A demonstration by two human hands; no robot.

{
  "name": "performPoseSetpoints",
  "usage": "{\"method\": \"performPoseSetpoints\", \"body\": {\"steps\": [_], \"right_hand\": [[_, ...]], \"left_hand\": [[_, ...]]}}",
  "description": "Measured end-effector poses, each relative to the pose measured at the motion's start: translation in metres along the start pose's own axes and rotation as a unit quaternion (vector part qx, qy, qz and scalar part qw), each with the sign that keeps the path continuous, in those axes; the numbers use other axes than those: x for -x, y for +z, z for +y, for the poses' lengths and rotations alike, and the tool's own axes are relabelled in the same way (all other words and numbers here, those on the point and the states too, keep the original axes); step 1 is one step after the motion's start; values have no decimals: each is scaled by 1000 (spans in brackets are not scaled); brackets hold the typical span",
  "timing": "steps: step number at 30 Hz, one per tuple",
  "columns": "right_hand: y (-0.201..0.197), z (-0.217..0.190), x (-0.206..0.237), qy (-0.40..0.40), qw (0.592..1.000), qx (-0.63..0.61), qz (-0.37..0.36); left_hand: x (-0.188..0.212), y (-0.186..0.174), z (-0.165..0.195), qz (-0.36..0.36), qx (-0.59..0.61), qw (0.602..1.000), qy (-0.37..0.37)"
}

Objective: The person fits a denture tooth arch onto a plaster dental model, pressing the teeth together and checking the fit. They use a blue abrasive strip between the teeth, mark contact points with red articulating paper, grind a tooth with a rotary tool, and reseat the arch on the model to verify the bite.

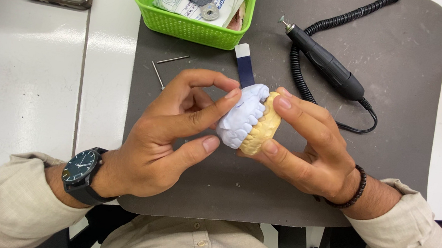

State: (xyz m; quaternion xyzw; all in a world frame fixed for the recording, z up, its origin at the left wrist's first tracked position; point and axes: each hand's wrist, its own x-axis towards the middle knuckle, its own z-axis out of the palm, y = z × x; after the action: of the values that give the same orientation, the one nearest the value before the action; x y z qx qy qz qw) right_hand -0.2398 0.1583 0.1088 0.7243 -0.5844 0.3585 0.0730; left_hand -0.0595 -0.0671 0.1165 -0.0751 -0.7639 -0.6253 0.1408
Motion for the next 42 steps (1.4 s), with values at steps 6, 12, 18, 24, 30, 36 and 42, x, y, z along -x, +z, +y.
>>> {"method": "performPoseSetpoints", "body": {"steps": [6,12,18,24,30,36,42], "right_hand": [[-2,-1,4,-16,998,34,-52],[-1,-3,9,-66,994,82,-13],[1,-2,10,-80,991,105,1],[0,-3,9,-78,991,111,-4],[3,-1,4,-77,990,121,10],[10,4,-2,47,996,-44,53],[15,4,-3,155,966,-192,75]], "left_hand": [[2,-1,-1,-12,3,999,40],[5,1,-2,-11,33,998,51],[4,0,-2,-14,29,998,59],[3,1,-2,-12,26,998,57],[3,-1,-3,-13,17,999,49],[1,-4,-7,-7,9,1000,-22],[-3,-3,-14,-22,47,999,-16]]}}
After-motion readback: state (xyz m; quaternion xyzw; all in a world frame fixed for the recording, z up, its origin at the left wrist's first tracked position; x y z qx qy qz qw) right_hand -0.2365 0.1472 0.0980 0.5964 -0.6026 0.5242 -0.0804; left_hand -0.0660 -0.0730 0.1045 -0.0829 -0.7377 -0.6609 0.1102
